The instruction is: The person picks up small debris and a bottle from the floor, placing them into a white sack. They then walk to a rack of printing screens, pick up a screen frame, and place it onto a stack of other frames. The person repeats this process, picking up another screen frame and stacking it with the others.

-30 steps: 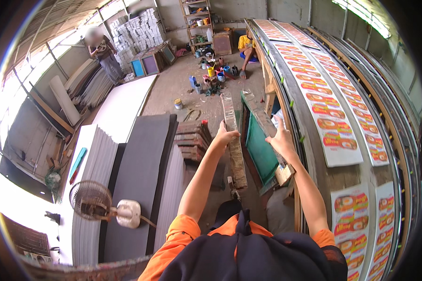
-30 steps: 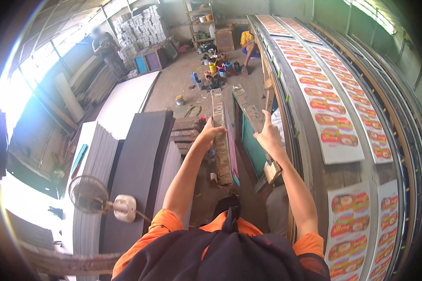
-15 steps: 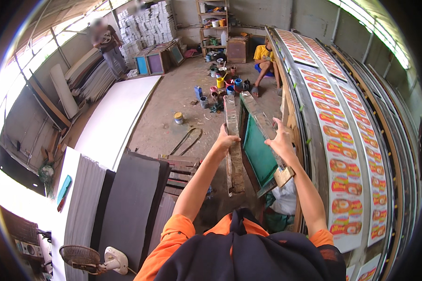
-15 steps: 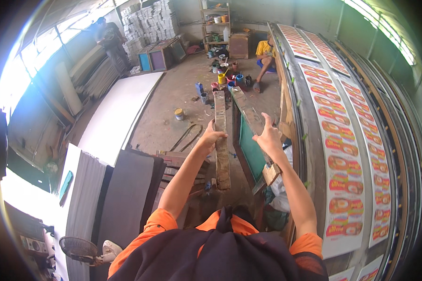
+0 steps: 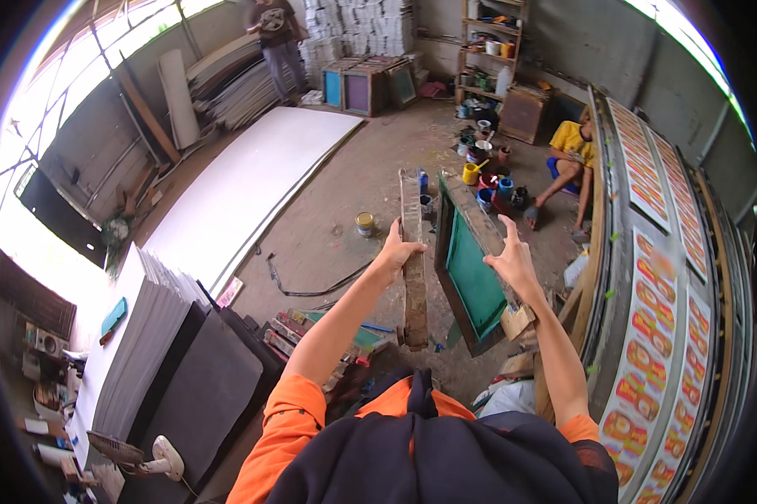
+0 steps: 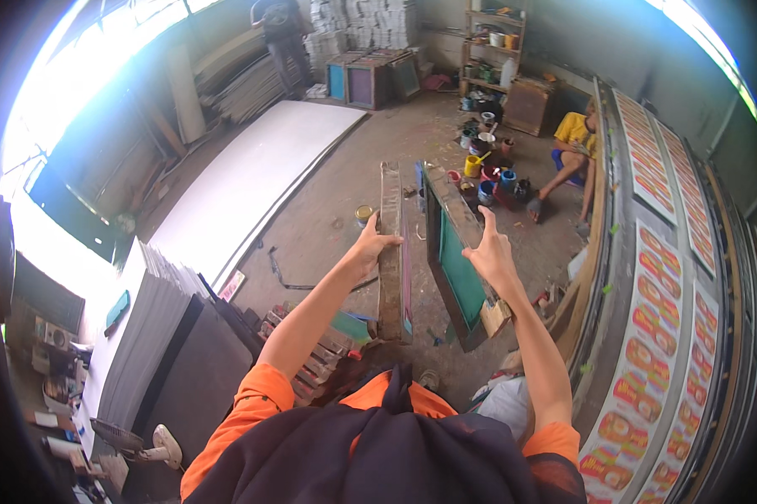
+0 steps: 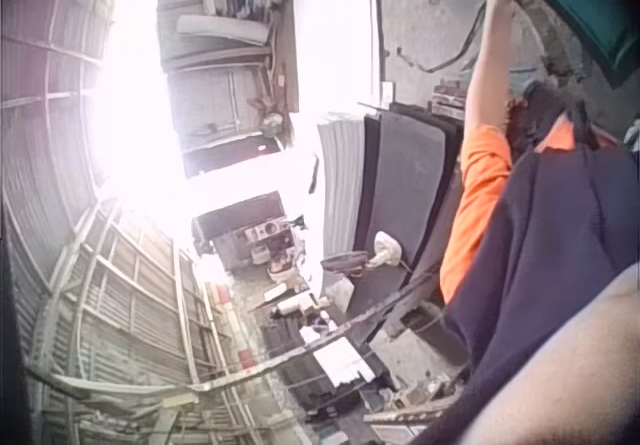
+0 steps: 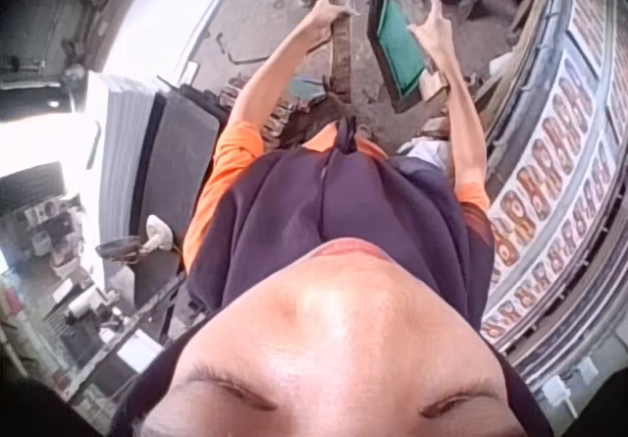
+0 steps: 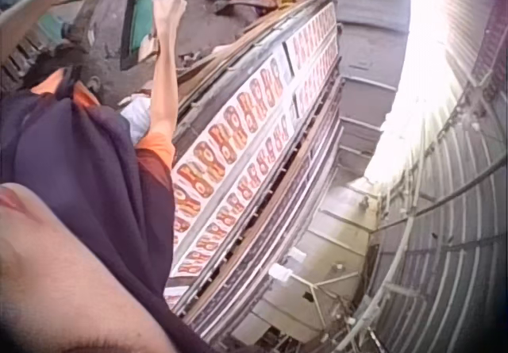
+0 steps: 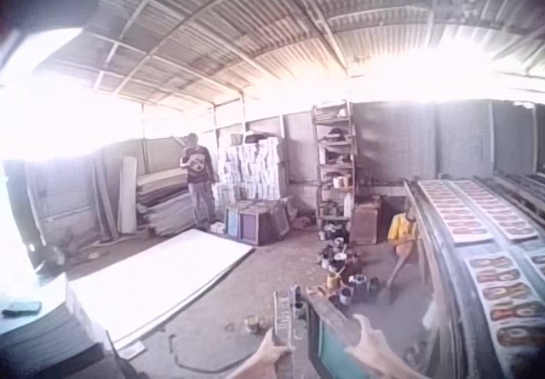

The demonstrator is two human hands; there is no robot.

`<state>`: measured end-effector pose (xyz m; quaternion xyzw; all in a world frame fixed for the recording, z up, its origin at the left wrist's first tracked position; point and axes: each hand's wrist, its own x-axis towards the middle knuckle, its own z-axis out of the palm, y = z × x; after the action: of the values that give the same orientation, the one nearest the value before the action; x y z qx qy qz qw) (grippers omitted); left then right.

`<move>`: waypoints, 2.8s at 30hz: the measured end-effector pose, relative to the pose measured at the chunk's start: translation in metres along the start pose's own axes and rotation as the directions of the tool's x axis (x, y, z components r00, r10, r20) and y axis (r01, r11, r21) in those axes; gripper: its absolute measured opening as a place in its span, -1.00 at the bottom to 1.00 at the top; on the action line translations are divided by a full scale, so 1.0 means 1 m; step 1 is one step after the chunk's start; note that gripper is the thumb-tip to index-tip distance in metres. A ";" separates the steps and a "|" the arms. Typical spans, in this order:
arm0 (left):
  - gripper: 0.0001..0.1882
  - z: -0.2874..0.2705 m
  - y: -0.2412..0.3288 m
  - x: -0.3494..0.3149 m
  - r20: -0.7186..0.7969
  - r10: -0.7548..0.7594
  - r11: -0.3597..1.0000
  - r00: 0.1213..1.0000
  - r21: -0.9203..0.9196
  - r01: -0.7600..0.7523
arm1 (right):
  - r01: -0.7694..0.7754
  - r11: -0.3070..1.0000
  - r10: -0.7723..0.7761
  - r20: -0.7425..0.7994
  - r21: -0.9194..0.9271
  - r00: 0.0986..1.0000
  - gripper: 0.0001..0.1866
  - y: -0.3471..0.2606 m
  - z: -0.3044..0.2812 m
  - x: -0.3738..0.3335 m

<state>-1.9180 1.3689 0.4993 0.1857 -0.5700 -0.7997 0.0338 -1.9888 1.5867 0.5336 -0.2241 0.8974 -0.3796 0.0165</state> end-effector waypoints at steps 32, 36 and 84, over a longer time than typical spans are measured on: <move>-0.29 -0.189 0.211 0.622 -0.447 0.260 0.965 0.856 0.145 -0.217 | 0.379 0.914 -0.397 0.120 0.148 0.910 -0.19 -0.001 0.162 0.751; -0.29 -0.213 0.225 0.685 -0.468 0.267 0.964 0.842 0.142 -0.226 | 0.301 0.934 -0.336 0.187 0.192 0.923 -0.17 -0.015 0.177 0.824; -0.12 -0.371 0.440 1.612 -0.304 0.041 0.953 0.952 -0.274 -0.129 | 0.207 0.976 -0.218 0.246 0.069 0.944 -0.27 0.043 0.358 1.665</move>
<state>-3.3605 0.4539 0.3853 0.2706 -0.4422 -0.8359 0.1800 -3.4307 0.6812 0.4839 -0.3656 0.8505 -0.3663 0.0942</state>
